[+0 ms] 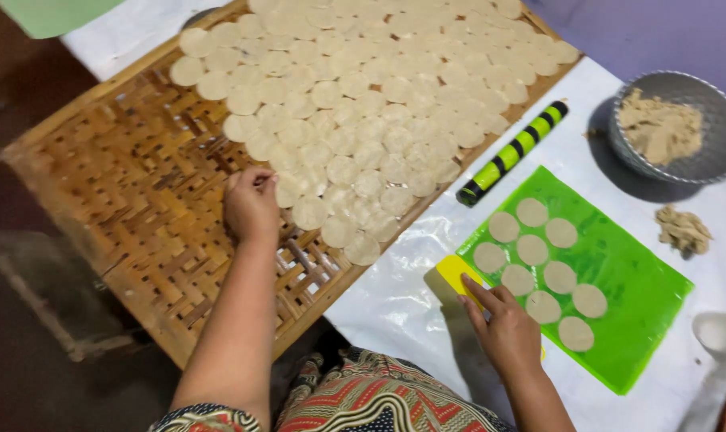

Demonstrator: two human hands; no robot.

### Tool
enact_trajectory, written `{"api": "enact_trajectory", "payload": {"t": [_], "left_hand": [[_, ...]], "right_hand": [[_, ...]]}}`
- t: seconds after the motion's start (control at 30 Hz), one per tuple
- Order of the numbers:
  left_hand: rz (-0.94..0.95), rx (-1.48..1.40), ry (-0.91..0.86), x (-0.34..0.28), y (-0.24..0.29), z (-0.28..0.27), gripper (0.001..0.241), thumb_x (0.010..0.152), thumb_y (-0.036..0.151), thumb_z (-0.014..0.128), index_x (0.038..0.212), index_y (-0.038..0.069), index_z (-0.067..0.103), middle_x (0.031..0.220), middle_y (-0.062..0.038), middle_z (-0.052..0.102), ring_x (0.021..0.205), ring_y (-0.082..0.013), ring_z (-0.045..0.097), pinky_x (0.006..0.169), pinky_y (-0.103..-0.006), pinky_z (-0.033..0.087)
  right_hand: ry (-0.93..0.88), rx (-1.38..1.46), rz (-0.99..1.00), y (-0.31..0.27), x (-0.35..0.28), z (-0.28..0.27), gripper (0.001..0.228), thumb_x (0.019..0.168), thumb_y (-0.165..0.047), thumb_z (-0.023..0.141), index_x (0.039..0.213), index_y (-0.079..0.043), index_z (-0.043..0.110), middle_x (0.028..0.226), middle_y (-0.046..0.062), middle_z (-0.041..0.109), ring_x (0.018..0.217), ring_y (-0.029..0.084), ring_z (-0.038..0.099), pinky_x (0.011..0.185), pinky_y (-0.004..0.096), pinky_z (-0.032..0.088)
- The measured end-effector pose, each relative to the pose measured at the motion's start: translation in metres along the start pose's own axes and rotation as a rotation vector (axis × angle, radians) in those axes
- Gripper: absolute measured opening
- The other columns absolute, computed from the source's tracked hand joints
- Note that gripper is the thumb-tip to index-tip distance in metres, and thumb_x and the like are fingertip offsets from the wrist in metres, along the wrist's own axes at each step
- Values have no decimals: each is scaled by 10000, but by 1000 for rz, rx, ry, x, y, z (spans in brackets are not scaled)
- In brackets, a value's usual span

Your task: Rolling out dough and placing small circular pastry cutouts onto a wooden tray.

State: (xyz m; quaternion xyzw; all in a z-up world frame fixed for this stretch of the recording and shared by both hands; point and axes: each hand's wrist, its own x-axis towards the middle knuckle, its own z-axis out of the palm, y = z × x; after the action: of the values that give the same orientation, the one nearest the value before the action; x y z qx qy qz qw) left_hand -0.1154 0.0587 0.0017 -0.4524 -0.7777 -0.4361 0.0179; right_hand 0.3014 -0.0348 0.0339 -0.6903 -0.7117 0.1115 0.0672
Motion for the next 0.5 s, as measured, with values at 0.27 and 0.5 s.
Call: {"api": "enact_trajectory", "payload": {"t": [0.27,0.5], "left_hand": [[3,-74,66,-5,-24,7,170,942,102,824,1092,178,802,955,-59,617,862,-271,683,805,-340,555],[42,-241,60,-19,12,-8,221,1019,12,734,1238,37,744,1007,-119,573,714,-265,663,757,-365,525]], "right_hand": [[20,-83,417,109,36,-13,396,1018,-570,520,1381,-481,651,1145,51,704,1058,347,728,921,519,586],[-94,-161,474,153,70,-11,385,984,-554,550,1317,-449,712,1147,132,741,1118,401,723,964,559,557]]}}
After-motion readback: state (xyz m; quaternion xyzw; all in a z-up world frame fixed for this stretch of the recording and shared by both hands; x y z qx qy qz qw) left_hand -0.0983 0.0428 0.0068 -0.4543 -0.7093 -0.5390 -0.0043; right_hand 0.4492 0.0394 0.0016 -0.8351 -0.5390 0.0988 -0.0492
